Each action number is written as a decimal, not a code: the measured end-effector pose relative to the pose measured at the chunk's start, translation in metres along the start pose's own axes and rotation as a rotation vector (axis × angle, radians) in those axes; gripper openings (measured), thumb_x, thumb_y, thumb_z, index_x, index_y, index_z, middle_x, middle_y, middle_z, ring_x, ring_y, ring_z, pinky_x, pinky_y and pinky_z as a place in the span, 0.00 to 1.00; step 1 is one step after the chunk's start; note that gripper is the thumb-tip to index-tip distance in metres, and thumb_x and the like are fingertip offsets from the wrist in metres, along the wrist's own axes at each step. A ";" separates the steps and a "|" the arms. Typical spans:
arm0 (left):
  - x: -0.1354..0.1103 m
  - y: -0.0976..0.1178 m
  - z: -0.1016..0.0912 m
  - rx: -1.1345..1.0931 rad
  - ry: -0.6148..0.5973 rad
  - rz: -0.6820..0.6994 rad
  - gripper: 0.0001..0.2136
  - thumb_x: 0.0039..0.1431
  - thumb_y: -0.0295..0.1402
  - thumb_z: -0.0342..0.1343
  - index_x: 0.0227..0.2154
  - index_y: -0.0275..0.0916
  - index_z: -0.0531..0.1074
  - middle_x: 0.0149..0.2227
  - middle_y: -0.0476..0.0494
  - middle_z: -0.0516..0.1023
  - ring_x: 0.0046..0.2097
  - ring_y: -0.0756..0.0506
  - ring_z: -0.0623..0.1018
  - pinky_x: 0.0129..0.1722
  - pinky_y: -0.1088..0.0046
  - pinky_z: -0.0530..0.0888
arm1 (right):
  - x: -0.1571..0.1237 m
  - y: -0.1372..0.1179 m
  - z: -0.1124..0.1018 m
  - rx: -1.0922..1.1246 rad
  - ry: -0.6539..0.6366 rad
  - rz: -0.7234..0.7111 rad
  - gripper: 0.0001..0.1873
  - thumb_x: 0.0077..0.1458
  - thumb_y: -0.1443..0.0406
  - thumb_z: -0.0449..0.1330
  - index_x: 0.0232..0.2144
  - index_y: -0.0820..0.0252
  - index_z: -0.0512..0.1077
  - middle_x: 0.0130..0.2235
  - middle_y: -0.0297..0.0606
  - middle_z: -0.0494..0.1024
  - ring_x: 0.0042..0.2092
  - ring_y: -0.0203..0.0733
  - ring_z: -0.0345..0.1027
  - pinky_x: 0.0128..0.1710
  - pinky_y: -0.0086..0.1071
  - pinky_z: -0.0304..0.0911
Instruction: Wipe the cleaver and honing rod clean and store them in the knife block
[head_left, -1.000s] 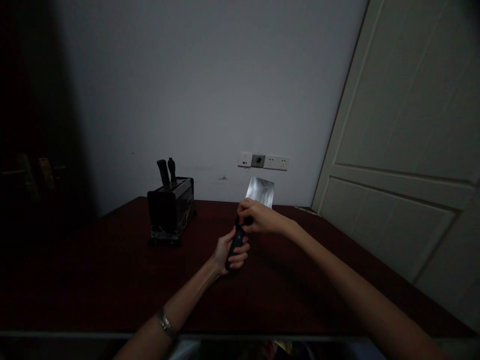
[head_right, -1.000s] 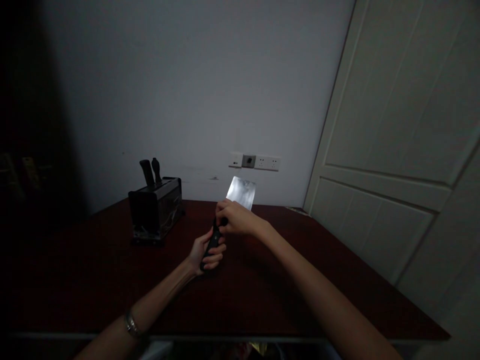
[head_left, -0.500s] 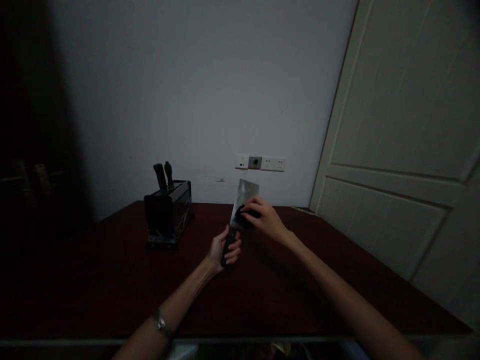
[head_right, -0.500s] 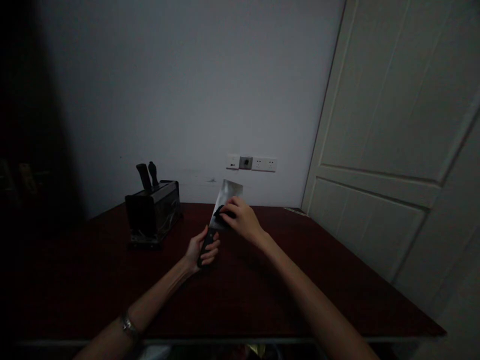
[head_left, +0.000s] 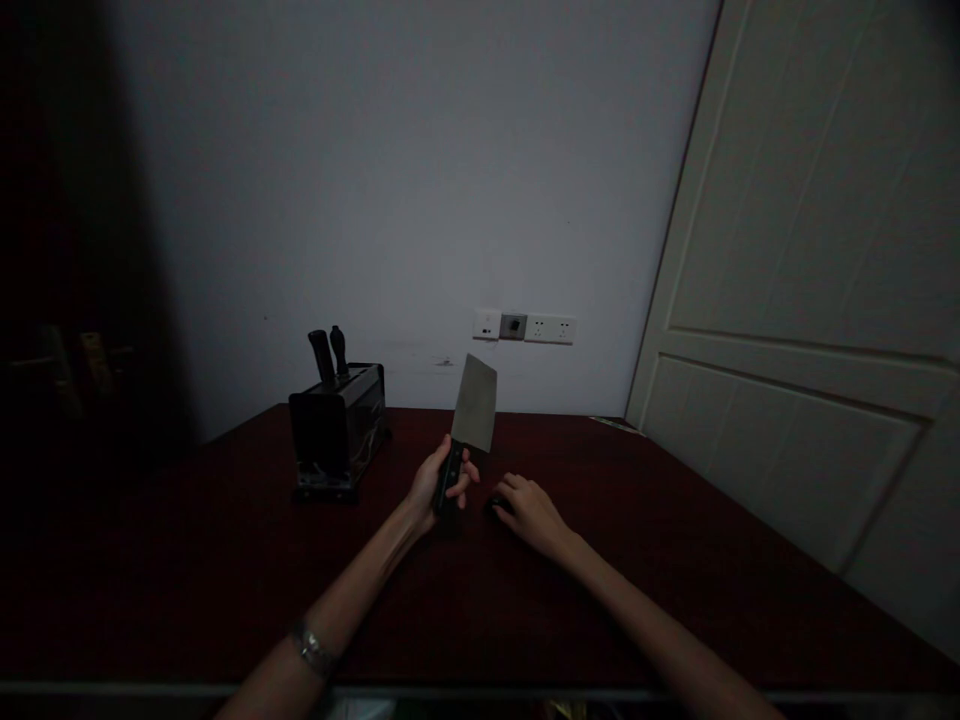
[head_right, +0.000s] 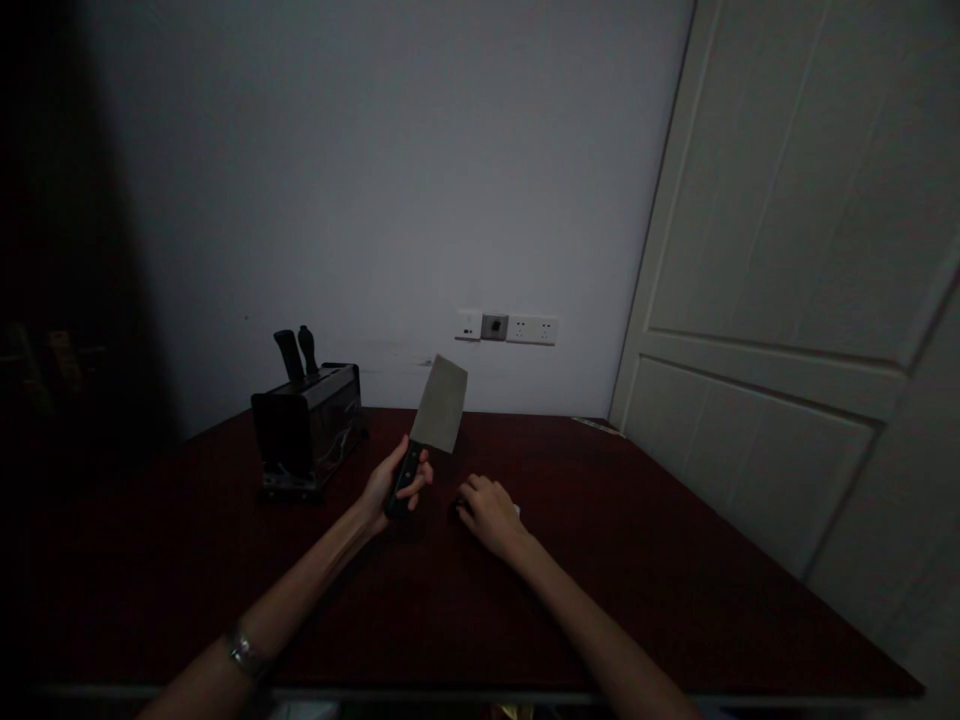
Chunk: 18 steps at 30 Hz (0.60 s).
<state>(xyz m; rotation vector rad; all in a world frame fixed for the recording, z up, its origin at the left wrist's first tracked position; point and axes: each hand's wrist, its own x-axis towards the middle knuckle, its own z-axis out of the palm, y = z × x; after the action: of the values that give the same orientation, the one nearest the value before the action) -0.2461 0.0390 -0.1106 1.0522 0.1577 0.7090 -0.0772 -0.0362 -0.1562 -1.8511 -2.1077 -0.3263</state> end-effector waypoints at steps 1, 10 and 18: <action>0.001 0.001 0.000 0.035 0.018 0.007 0.18 0.63 0.43 0.35 0.29 0.34 0.62 0.21 0.46 0.73 0.11 0.58 0.54 0.12 0.80 0.66 | 0.000 -0.001 0.002 0.002 -0.053 -0.030 0.11 0.55 0.66 0.51 0.38 0.59 0.71 0.41 0.43 0.72 0.43 0.44 0.66 0.43 0.38 0.59; -0.002 0.024 0.001 0.169 0.155 -0.060 0.18 0.62 0.44 0.38 0.29 0.34 0.63 0.26 0.36 0.77 0.22 0.50 0.75 0.22 0.77 0.71 | 0.002 -0.013 -0.057 0.142 0.561 -0.213 0.15 0.54 0.66 0.53 0.44 0.59 0.69 0.42 0.44 0.75 0.45 0.43 0.67 0.47 0.43 0.62; 0.002 0.032 0.007 0.169 0.184 -0.009 0.18 0.57 0.45 0.49 0.28 0.32 0.68 0.23 0.43 0.75 0.23 0.52 0.73 0.23 0.81 0.68 | 0.012 -0.066 -0.074 -0.130 0.529 -0.663 0.20 0.57 0.72 0.49 0.52 0.68 0.63 0.53 0.49 0.68 0.56 0.46 0.58 0.54 0.41 0.61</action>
<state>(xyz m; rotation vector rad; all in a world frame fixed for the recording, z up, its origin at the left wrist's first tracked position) -0.2558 0.0445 -0.0795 1.1456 0.3863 0.7939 -0.1379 -0.0622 -0.0810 -0.9030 -2.2550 -0.9957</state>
